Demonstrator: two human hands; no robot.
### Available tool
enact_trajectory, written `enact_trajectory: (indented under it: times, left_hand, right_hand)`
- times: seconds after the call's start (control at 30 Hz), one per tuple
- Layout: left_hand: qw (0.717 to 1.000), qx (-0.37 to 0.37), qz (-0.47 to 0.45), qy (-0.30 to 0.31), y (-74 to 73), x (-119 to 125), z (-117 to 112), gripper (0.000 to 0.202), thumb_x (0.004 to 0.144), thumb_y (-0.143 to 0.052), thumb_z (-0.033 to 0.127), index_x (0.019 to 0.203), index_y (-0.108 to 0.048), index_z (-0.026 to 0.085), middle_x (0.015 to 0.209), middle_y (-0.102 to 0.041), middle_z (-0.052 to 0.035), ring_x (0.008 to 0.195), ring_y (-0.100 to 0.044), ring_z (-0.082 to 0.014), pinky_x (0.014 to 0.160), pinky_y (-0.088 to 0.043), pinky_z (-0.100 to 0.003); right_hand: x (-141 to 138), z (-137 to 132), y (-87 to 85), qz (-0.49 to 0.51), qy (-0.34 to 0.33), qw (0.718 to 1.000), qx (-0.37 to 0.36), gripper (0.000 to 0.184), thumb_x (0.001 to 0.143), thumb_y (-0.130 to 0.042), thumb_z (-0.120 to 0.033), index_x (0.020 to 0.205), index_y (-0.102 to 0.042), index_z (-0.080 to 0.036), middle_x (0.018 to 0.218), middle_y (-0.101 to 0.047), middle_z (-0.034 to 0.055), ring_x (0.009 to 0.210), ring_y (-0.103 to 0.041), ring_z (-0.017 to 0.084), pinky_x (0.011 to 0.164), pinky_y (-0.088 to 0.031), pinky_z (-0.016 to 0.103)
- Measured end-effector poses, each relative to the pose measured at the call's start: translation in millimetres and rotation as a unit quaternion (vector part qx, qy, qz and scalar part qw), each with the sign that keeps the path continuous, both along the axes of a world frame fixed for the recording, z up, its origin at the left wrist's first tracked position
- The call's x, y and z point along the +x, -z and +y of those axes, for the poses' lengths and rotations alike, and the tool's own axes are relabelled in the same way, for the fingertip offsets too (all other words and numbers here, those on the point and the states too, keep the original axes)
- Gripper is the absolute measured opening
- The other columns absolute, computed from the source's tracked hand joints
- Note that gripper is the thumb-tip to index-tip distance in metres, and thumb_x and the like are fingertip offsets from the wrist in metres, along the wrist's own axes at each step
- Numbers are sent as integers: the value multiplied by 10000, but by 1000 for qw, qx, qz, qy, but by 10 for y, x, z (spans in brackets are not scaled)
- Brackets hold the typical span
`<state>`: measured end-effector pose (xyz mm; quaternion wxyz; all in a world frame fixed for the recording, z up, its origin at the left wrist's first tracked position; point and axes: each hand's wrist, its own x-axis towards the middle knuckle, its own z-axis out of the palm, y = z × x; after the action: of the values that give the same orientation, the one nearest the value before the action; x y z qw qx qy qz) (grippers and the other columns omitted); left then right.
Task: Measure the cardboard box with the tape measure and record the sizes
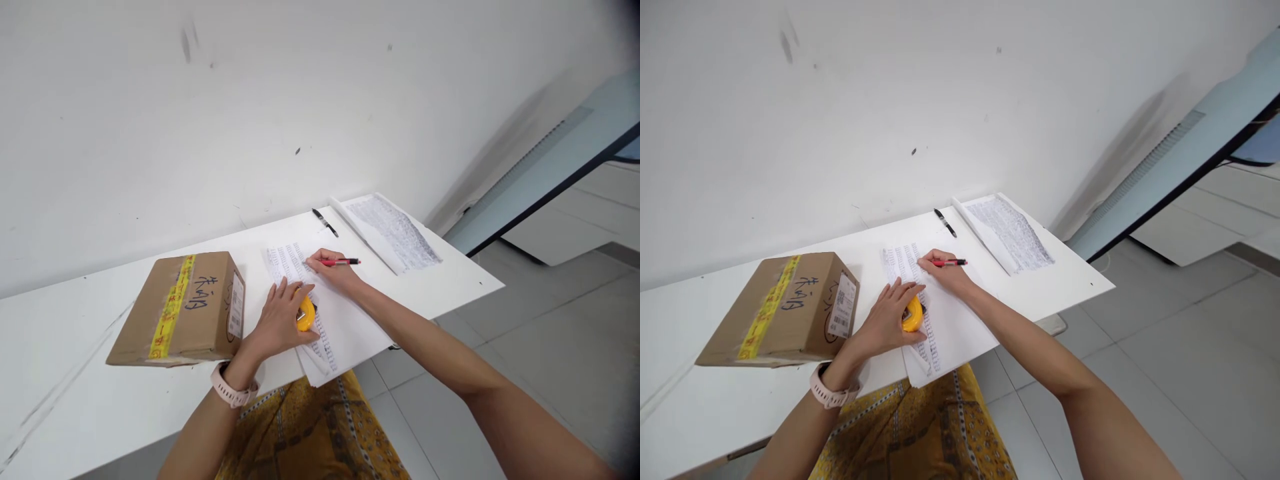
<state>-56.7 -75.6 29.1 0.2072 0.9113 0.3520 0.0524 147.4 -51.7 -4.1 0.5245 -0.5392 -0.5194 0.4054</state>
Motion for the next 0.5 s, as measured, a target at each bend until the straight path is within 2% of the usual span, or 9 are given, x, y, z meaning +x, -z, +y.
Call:
enact_trajectory:
  times: [0.07, 0.23, 0.33, 0.43, 0.5]
  left_hand:
    - [1000, 2, -1, 4, -1, 3, 1, 904, 659, -819, 398, 1447, -397, 261, 1517, -430, -115, 1478, -213, -406, 1193, -154, -580]
    - [1000, -5, -3, 7, 5, 9, 6, 899, 647, -835, 393, 1432, -414, 273, 1512, -434, -118, 1475, -215, -416, 1186, -158, -599]
    - [1000, -10, -7, 6, 17, 10, 8, 904, 642, -843, 381, 1431, -414, 276, 1515, -429, -122, 1477, -208, -417, 1186, -153, -602]
    - [1000, -12, -4, 8, 18, 9, 8, 896, 653, -837, 384, 1433, -410, 274, 1524, -418, -121, 1482, -193, -415, 1188, -148, -600]
    - [1000, -13, 0, 10, 11, 9, 8, 893, 658, -833, 390, 1435, -408, 271, 1525, -416, -121, 1484, -187, -414, 1188, -147, -601]
  right_hand:
    - [-4, 11, 6, -17, 24, 1000, 9, 322, 801, -645, -496, 702, -540, -208, 680, -564, -22, 666, -507, 141, 664, -416, 289]
    - [-11, 16, -11, -18, 33, 999, -5, 267, 756, -674, -439, 811, -529, -221, 668, -566, -32, 633, -516, 144, 629, -422, 291]
    - [0, 22, 6, -19, 45, 999, -13, 281, 754, -661, -424, 712, -461, -231, 601, -520, -42, 573, -477, 136, 579, -392, 284]
    - [20, 20, 40, -72, 66, 995, 11, 279, 759, -627, -347, 638, -404, -232, 573, -419, -58, 567, -397, 124, 557, -340, 270]
    - [31, 15, 57, -98, 67, 993, 15, 257, 761, -603, -308, 627, -397, -230, 587, -404, -55, 582, -383, 127, 558, -326, 268]
